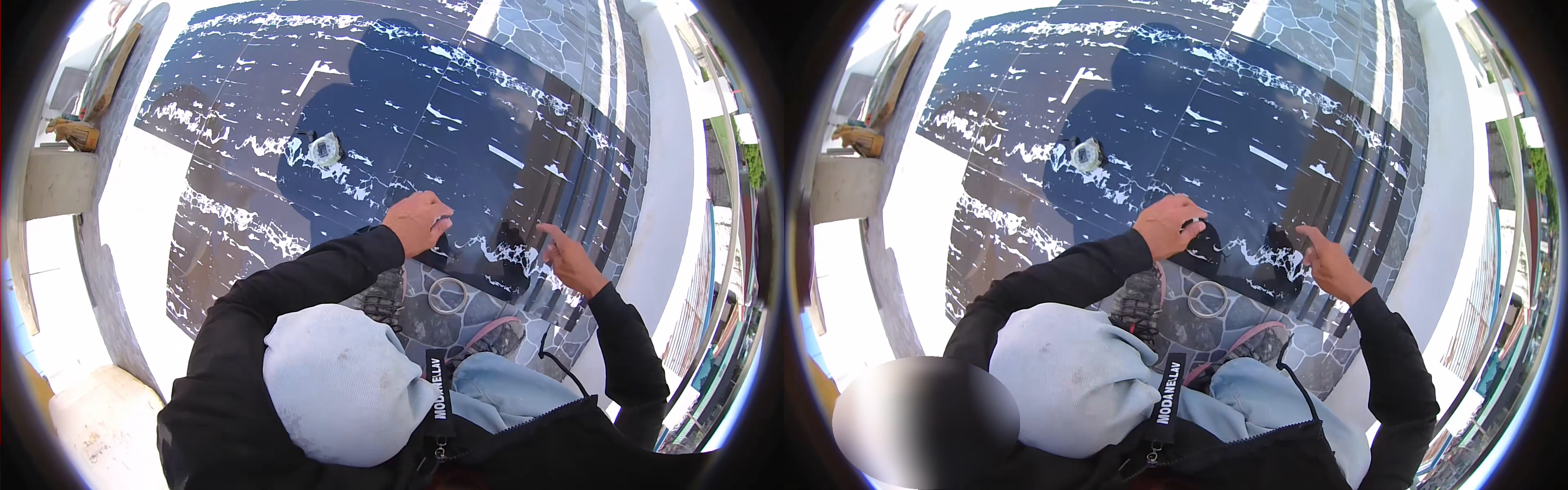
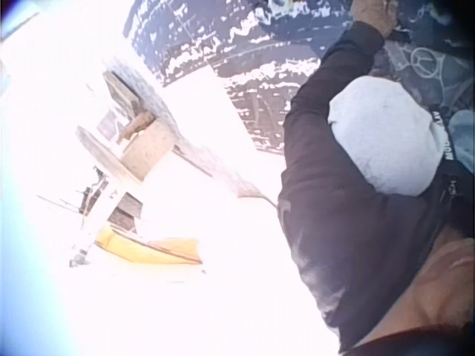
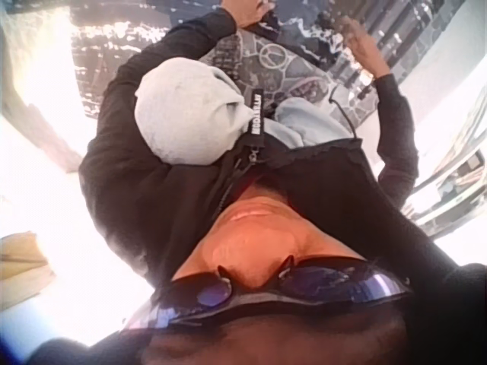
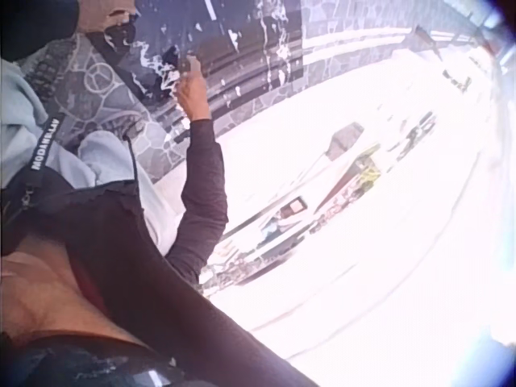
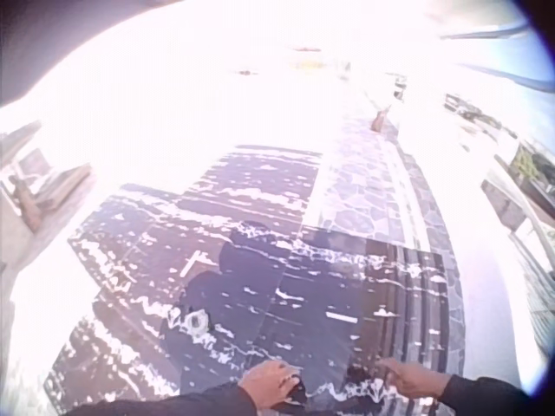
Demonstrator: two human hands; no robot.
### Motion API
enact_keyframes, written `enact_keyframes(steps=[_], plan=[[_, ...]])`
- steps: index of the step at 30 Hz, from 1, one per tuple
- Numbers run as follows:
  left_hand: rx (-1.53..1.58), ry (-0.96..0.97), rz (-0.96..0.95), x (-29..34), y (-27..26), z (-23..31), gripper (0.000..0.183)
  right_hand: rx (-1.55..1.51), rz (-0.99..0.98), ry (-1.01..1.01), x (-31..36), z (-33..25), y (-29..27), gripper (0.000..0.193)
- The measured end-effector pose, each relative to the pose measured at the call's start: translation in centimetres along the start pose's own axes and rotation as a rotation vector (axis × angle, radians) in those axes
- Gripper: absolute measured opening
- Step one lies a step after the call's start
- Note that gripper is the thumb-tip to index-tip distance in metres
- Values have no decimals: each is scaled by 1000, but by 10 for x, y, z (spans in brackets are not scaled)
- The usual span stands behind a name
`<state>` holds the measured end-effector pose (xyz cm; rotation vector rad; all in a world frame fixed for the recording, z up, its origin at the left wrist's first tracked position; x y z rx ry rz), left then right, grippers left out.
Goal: Measuring a rooftop structure and black panels with a tape measure and marking specific points with white adhesive tape.
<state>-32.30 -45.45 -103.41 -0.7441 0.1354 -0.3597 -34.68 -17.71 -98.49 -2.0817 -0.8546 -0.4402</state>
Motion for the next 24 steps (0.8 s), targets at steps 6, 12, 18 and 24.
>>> enact_keyframes(steps=[6, 12, 18, 24], plan=[[-708, -370, 252, 7, -120, -119, 64, 207, 126, -121, -25, -47, -48, 23], [-314, -346, -4, -2, -122, -152, 72, 72, 36, -107, -87, -113, -17, 26], [433, -227, -326, -32, -84, -23, 80, -234, 93, -250, -100, -146, 29, 23], [364, -2, -405, -42, -73, 8, 87, -288, -128, -108, -115, -160, 38, 27]])
Point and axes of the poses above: each hand's wrist, its own x-axis away from the middle knuckle, its own y-axis out of the palm, z = x × y, the point moved 7 cm from there along -x, towards the middle knuckle, and after that the axes turned 3 degrees about y, right-handed, at the moved point
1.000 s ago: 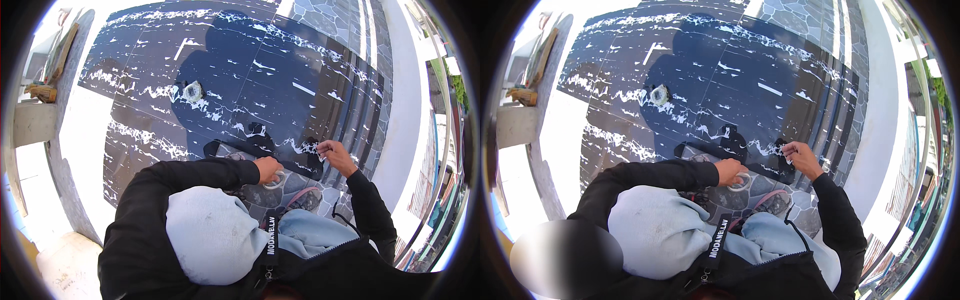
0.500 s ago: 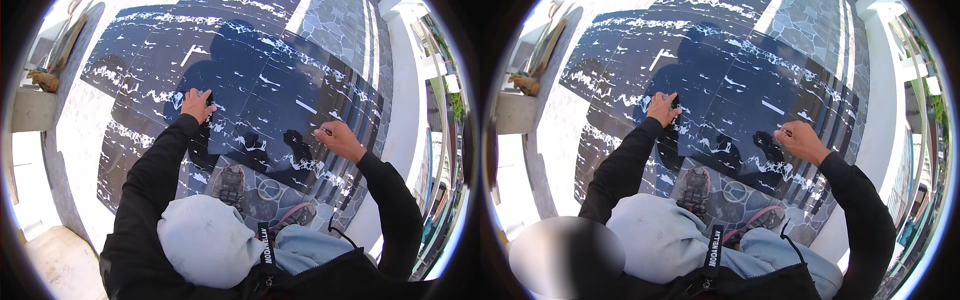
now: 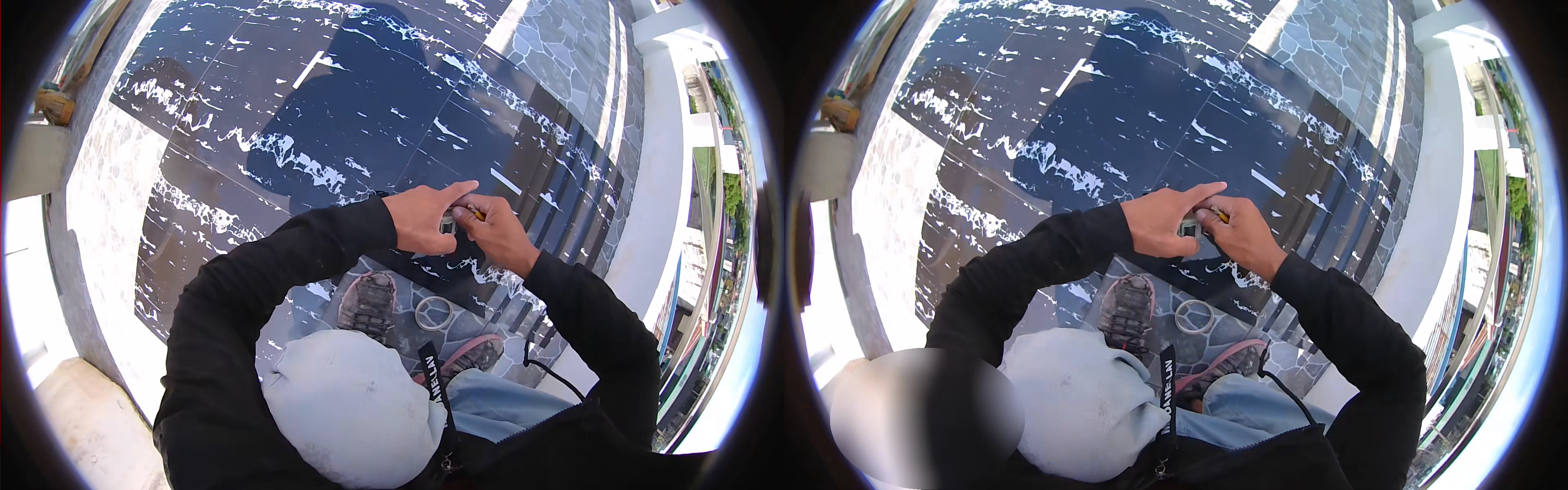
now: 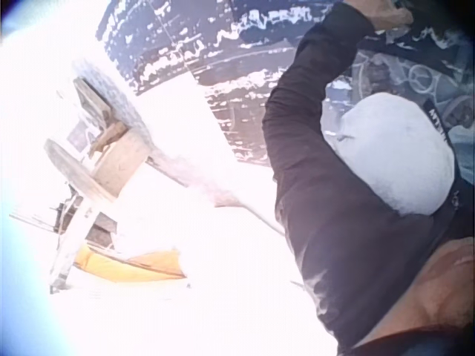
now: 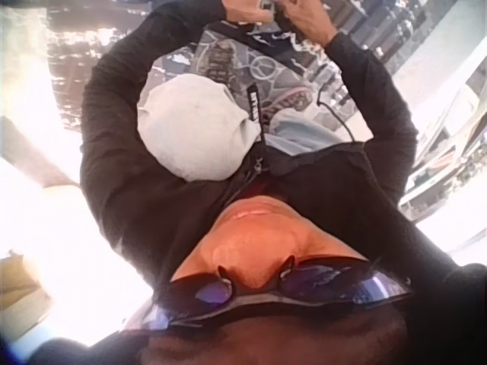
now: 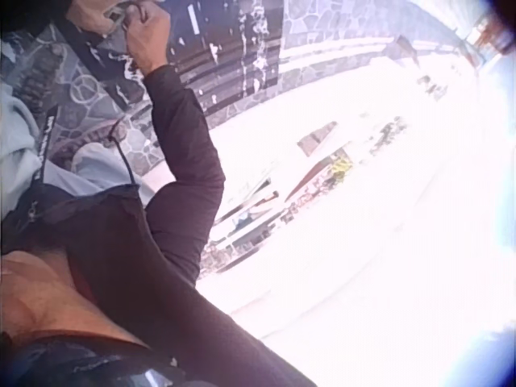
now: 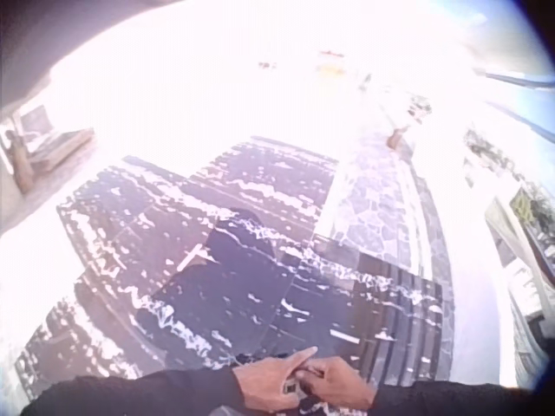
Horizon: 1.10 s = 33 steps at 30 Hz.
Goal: Measuring a rooftop structure and black panels with a tape measure and marking specific points with white adhesive tape.
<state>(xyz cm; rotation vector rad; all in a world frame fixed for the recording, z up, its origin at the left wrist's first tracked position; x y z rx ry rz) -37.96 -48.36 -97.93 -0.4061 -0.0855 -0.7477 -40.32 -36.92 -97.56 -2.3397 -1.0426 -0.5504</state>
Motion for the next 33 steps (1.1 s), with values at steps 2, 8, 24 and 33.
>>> enact_keyframes(steps=[2, 8, 24, 33], plan=[[-31, 0, 61, -1, -6, -5, 87, -72, -32, -27, -6, -2, -1, 27], [-337, -119, 139, 13, -53, -22, 61, -209, 75, -64, -23, 8, -5, 25], [-683, -427, 194, 118, -254, -193, 22, 275, 503, 62, 11, 139, -78, 21], [-613, -382, 233, 106, -259, -203, 18, 240, 484, 128, 10, 138, -70, 22]])
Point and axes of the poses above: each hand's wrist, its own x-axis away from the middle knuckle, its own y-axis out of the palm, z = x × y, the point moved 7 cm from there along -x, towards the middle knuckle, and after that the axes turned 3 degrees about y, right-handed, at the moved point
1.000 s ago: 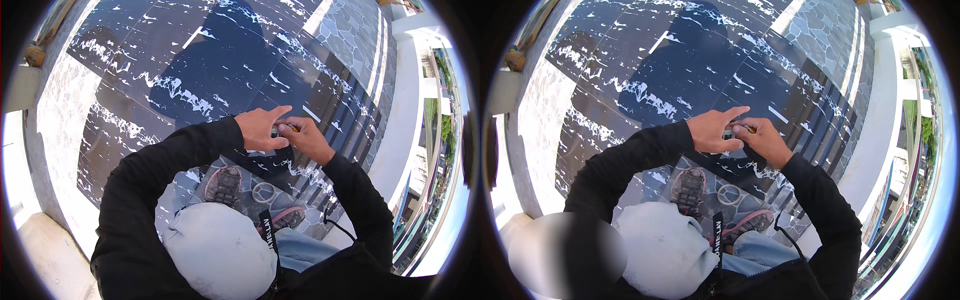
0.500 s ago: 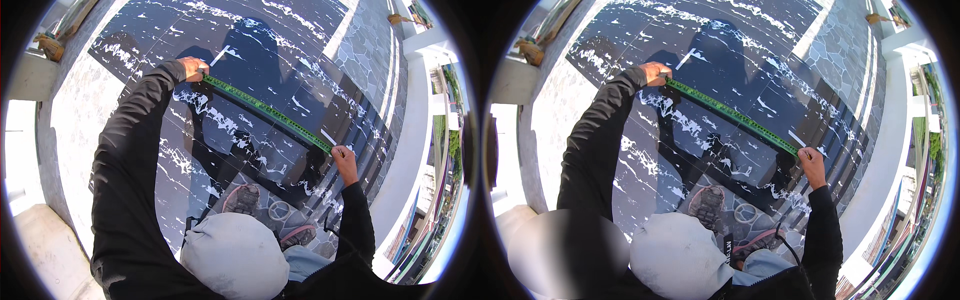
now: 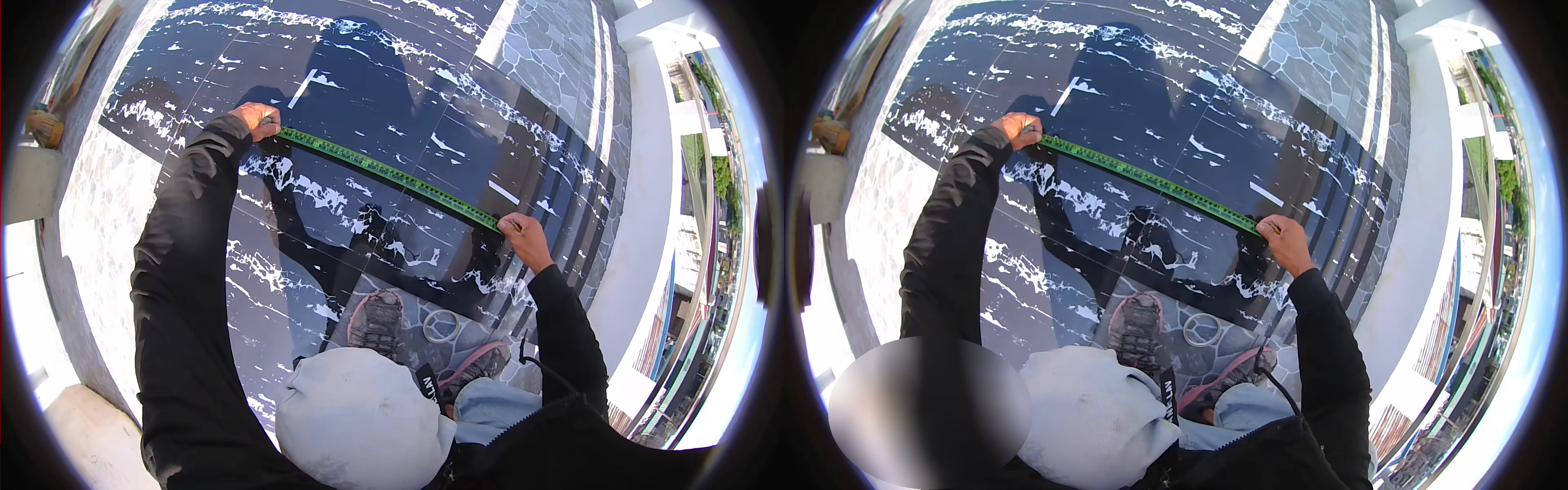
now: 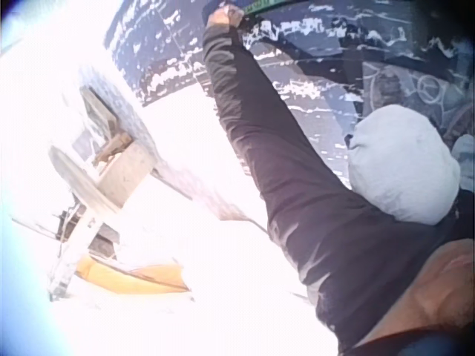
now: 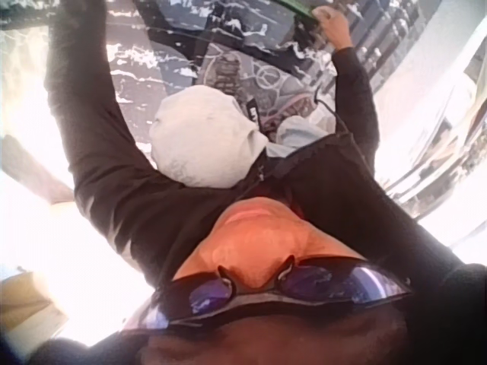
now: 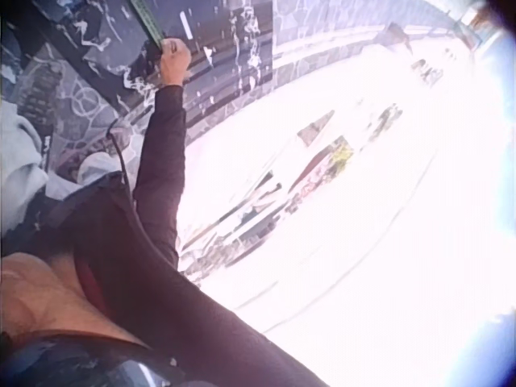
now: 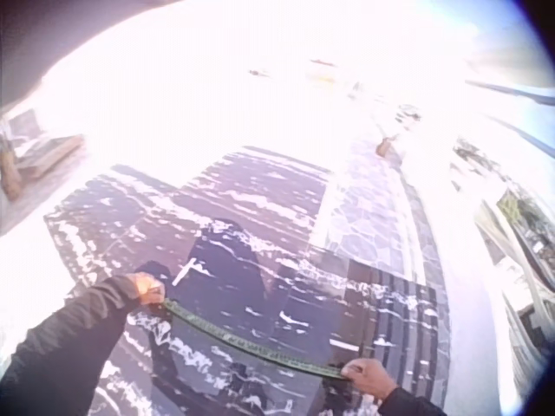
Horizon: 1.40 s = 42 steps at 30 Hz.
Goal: Measuring a rooftop structure and black panels with a tape measure and marking specific points with white adhesive tape.
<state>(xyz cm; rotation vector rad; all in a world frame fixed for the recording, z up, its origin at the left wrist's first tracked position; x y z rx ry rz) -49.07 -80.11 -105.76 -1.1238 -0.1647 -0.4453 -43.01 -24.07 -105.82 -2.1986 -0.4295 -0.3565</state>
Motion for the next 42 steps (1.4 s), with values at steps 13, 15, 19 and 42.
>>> enact_keyframes(steps=[13, 15, 19, 42], plan=[[-43, -32, 25, 11, 10, -25, 19, -24, -92, -91, -2, 6, 33, 22], [-86, -22, 70, 16, 4, -13, 17, -43, -99, -66, -1, 6, 35, 20], [51, -33, -126, 34, 33, 48, 18, -73, -205, -37, 14, -3, 24, 19], [2237, -148, -990, 177, 299, 334, 22, -243, 113, 439, 95, 157, -154, 54]])
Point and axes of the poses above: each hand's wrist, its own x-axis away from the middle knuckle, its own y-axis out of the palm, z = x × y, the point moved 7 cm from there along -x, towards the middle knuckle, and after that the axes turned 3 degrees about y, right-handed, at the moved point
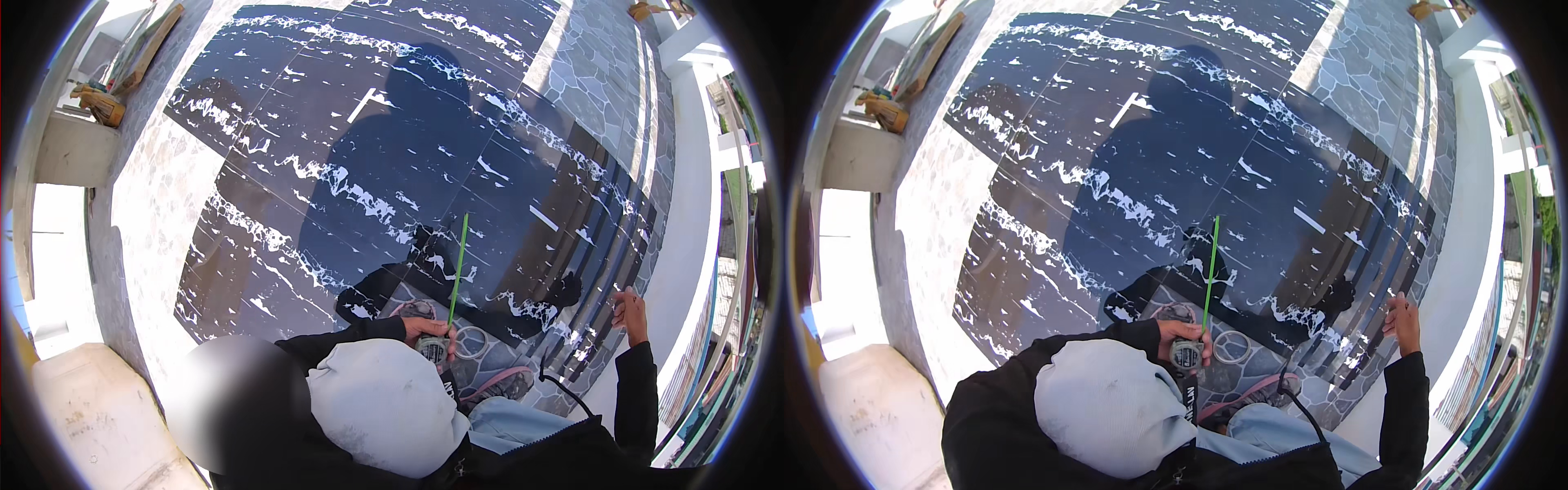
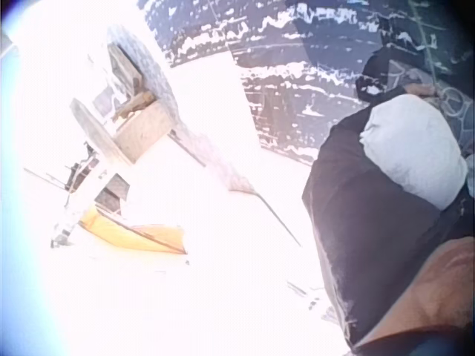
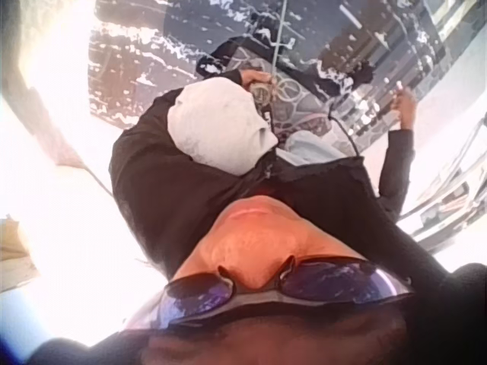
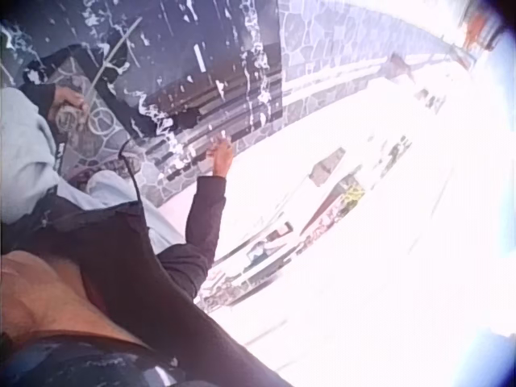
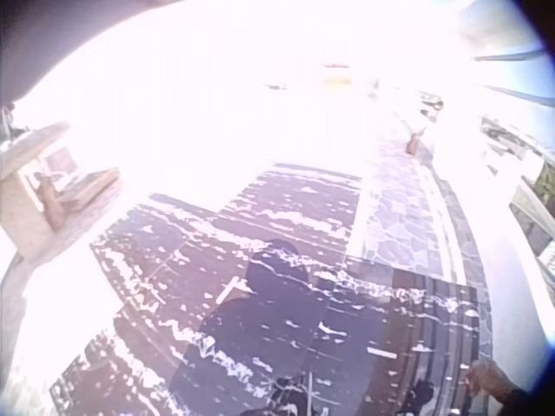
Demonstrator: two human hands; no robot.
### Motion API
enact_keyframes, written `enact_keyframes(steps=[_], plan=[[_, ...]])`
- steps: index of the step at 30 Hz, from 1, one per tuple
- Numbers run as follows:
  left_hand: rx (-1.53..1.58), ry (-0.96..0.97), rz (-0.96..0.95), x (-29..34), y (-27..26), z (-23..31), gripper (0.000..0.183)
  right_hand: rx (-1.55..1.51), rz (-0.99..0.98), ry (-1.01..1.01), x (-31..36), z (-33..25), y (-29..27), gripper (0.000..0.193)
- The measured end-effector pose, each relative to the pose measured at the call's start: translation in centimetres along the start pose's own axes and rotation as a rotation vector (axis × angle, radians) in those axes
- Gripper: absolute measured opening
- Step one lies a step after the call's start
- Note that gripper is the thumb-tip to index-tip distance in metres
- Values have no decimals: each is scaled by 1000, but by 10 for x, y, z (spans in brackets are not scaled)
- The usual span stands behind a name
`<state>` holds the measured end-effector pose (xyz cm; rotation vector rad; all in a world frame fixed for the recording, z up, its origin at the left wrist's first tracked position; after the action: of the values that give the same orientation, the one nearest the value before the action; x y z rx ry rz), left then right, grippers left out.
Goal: Measuring a rooftop structure and black panels with a tape measure and marking specific points with white adhesive tape.
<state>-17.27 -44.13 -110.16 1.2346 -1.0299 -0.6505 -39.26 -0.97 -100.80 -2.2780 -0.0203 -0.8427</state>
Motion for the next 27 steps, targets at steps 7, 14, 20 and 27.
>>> enact_keyframes(steps=[7, 14, 20, 27], plan=[[176, 32, -22, 1, -1, 9, 18, 294, 0, -84, -24, 18, -38, 59], [158, 166, 44, 23, -7, 12, 18, 261, 84, -211, 11, 12, -59, 25], [247, 129, 55, 14, -13, 19, 21, 435, -83, -60, 11, 36, -48, 26], [187, 110, 38, 16, -9, 19, 20, 312, -179, 123, -11, 50, -65, 67]])
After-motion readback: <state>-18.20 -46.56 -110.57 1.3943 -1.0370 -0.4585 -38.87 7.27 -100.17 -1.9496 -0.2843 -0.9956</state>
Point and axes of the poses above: each hand's wrist, its own x-axis away from the middle knuckle, its own y-axis out of the palm, z = x × y, the point moved 7 cm from there along -x, towards the middle knuckle, and after that the axes turned 3 degrees about y, right-handed, at the moved point
